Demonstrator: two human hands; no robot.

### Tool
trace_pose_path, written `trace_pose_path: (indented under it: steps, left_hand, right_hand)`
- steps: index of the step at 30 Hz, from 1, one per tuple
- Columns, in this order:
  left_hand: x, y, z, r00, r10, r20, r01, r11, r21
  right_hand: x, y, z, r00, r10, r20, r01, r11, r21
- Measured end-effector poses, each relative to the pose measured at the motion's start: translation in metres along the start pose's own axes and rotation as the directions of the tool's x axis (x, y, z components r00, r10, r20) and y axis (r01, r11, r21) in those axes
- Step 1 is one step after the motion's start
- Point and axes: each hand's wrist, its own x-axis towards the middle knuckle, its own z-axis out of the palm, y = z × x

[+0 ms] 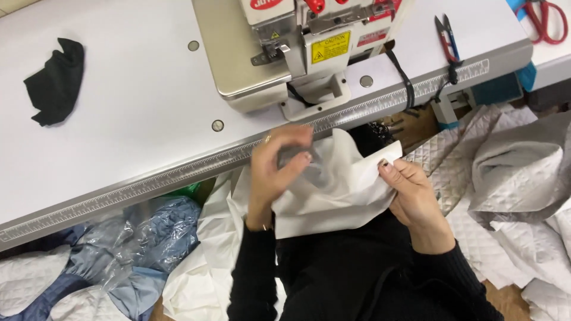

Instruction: The person is using an industrial overlock machine to finish the edges of white fabric pieces.

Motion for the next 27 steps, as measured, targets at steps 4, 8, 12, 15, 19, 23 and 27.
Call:
trace_pose_path:
  steps: [4, 8, 12, 15, 19, 23, 27]
  left_hand:
    - [0.005, -0.067, 0.021, 0.89, -0.032, 0.454, 0.194, 0.929, -0.314]
    - [-0.005, -0.102, 0.044, 0.697, -0.131, 0.705, 0.498, 0.796, -0.344]
    - [-0.016, -0.107, 0.055, 0.719, -0.033, 0.694, 0.524, 0.682, -0.511]
    - [-0.029, -0.099, 0.047, 0.781, -0.084, 0.619, 0.464, 0.741, -0.485]
    - [-0.022, -0.086, 0.03, 0.886, -0.103, 0.452, 0.311, 0.854, -0.417]
    - [-0.031, -0.046, -0.091, 0.914, -0.33, -0.238, 0.248, 0.915, -0.318]
    - [-0.034, 0.062, -0.156, 0.727, 0.35, -0.591, 0.122, 0.78, 0.613]
  right_hand:
    - [0.0, 0.015, -0.023, 0.993, -0.012, 0.117, 0.01, 1.0, 0.017]
    - [-0.009, -0.014, 0.01, 0.981, -0.076, 0.179, 0.076, 0.997, 0.011]
    - [-0.016, -0.012, 0.012, 0.967, -0.103, 0.234, 0.106, 0.994, 0.0]
    - [-0.024, -0.007, 0.012, 0.953, -0.089, 0.291, 0.103, 0.994, -0.034]
    - [-0.013, 0.003, -0.007, 0.886, -0.249, 0.392, 0.32, 0.939, -0.126]
    - [0.006, -0.035, 0.087, 0.892, -0.212, 0.399, 0.381, 0.828, -0.412]
    - [0.028, 0.02, 0.158, 0.788, -0.078, 0.611, 0.443, 0.761, -0.474]
